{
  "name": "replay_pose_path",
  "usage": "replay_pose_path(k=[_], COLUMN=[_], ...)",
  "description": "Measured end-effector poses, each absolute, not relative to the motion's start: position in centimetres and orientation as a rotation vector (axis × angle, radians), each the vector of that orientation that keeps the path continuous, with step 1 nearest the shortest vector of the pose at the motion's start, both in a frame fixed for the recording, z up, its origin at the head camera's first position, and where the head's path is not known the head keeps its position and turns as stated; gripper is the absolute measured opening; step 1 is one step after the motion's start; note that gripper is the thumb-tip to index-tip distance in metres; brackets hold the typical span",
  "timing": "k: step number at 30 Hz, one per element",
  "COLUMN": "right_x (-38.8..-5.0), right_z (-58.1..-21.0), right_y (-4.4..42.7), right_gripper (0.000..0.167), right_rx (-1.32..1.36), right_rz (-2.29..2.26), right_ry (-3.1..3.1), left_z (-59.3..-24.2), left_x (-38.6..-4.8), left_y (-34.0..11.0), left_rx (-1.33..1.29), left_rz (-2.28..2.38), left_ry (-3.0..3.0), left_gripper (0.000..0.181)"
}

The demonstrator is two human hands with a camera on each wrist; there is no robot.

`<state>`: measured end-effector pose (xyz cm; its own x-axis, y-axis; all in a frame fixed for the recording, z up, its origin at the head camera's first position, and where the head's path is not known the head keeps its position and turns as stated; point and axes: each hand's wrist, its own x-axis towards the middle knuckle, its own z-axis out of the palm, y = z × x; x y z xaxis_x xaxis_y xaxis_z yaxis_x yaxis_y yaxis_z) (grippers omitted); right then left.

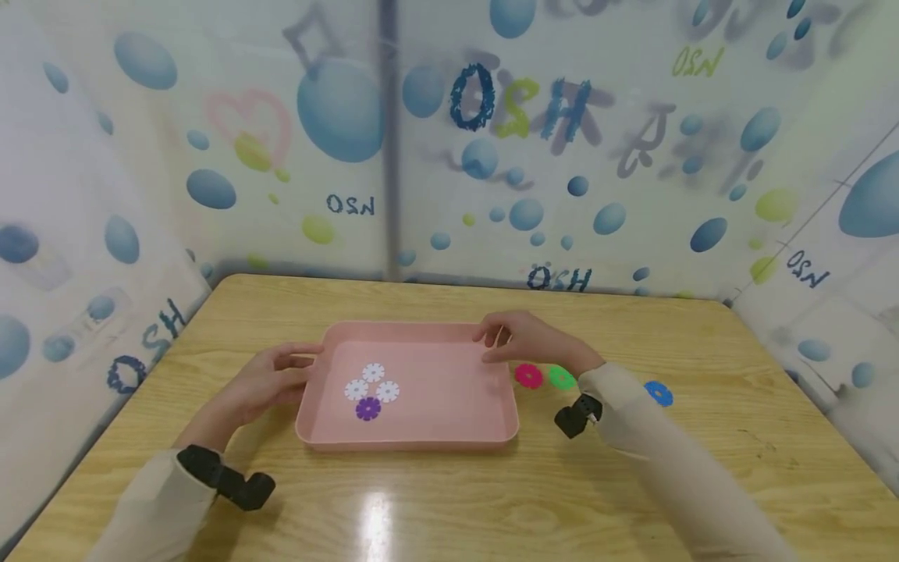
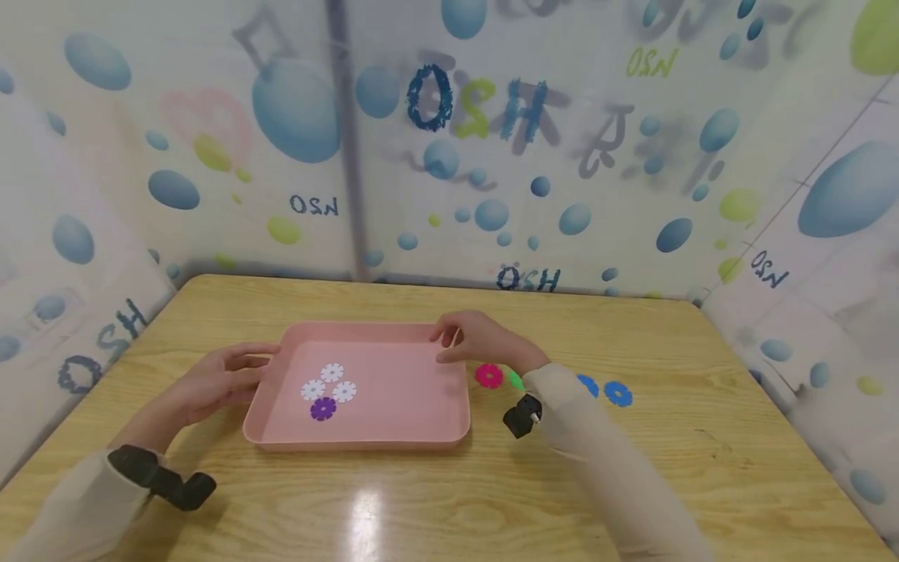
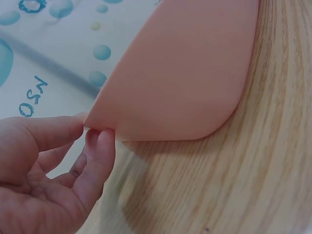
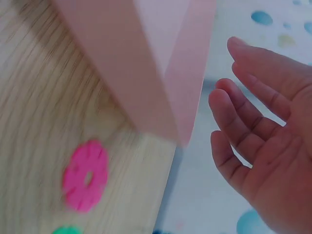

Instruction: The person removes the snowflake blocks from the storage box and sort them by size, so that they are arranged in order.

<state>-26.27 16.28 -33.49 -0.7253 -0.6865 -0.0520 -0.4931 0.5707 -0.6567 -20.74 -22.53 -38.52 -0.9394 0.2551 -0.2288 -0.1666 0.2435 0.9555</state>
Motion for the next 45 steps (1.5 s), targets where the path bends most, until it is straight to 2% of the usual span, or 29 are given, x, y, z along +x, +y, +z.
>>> replay_pose_path(k=[5, 20, 45], right_x=[-26.3, -27.2, -27.6], right_z=[-33.1, -33.8, -35.9], right_y=[13.5, 7.0, 1.7], right_gripper=[0.027, 0.029, 0.017], right_rx=[-1.028, -0.968, -1.074], right_rz=[-0.83, -0.625, -0.356], right_ry=[2.461, 2.305, 2.315], left_z=[-38.6, -38.5, -38.7], left_x=[-20.8, -20.9, -20.7], left_y=[-22.6, -22.7, -22.9], left_rx=[0.083, 0.07, 0.111], left_rz=[1.739, 1.72, 1.75], left_ry=[2.191, 2.202, 2.179], left_gripper=[0.049, 0.049, 0.05])
